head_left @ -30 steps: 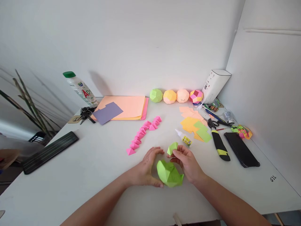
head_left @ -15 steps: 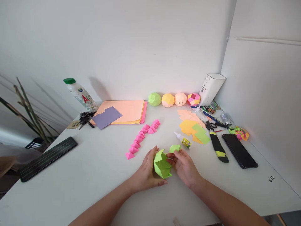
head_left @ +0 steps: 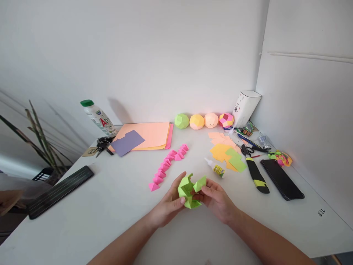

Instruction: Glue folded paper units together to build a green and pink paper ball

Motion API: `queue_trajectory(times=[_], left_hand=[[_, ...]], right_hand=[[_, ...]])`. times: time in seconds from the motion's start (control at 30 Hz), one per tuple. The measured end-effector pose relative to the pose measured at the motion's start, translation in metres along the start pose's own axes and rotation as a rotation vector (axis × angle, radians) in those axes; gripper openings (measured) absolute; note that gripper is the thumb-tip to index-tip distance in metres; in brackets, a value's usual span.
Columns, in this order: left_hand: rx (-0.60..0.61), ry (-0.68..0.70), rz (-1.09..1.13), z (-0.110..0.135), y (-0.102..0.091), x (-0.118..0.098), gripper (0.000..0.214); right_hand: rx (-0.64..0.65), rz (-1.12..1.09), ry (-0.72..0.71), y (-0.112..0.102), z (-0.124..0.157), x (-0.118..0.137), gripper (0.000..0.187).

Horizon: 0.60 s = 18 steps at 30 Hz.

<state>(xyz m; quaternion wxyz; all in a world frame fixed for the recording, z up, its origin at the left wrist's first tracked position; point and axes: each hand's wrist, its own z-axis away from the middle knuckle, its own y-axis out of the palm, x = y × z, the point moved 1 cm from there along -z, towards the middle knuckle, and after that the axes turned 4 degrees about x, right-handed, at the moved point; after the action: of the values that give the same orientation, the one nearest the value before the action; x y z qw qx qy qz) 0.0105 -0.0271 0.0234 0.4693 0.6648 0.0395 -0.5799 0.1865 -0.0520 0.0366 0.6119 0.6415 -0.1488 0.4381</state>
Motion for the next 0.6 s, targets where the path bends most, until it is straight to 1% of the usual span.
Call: queue_trajectory(times=[0.17, 0.27, 0.47, 0.6], left_hand=[[-0.058, -0.018, 0.083, 0.0, 0.001, 0.0, 0.066], [-0.047, -0.028, 0.126, -0.002, 0.002, 0.001, 0.057], [-0.013, -0.115, 0.147, -0.001, 0.008, 0.001, 0.053], [-0.04, -0.112, 0.106, -0.002, 0.01, 0.001, 0.054]], right_hand=[[-0.008, 0.007, -0.002, -0.002, 0.0, -0.002, 0.017], [-0.009, 0.004, 0.002, -0.002, 0.0, -0.002, 0.016], [-0.007, 0.029, 0.028, -0.001, 0.0, -0.003, 0.015], [0.002, 0.05, 0.043, 0.0, 0.001, -0.003, 0.016]])
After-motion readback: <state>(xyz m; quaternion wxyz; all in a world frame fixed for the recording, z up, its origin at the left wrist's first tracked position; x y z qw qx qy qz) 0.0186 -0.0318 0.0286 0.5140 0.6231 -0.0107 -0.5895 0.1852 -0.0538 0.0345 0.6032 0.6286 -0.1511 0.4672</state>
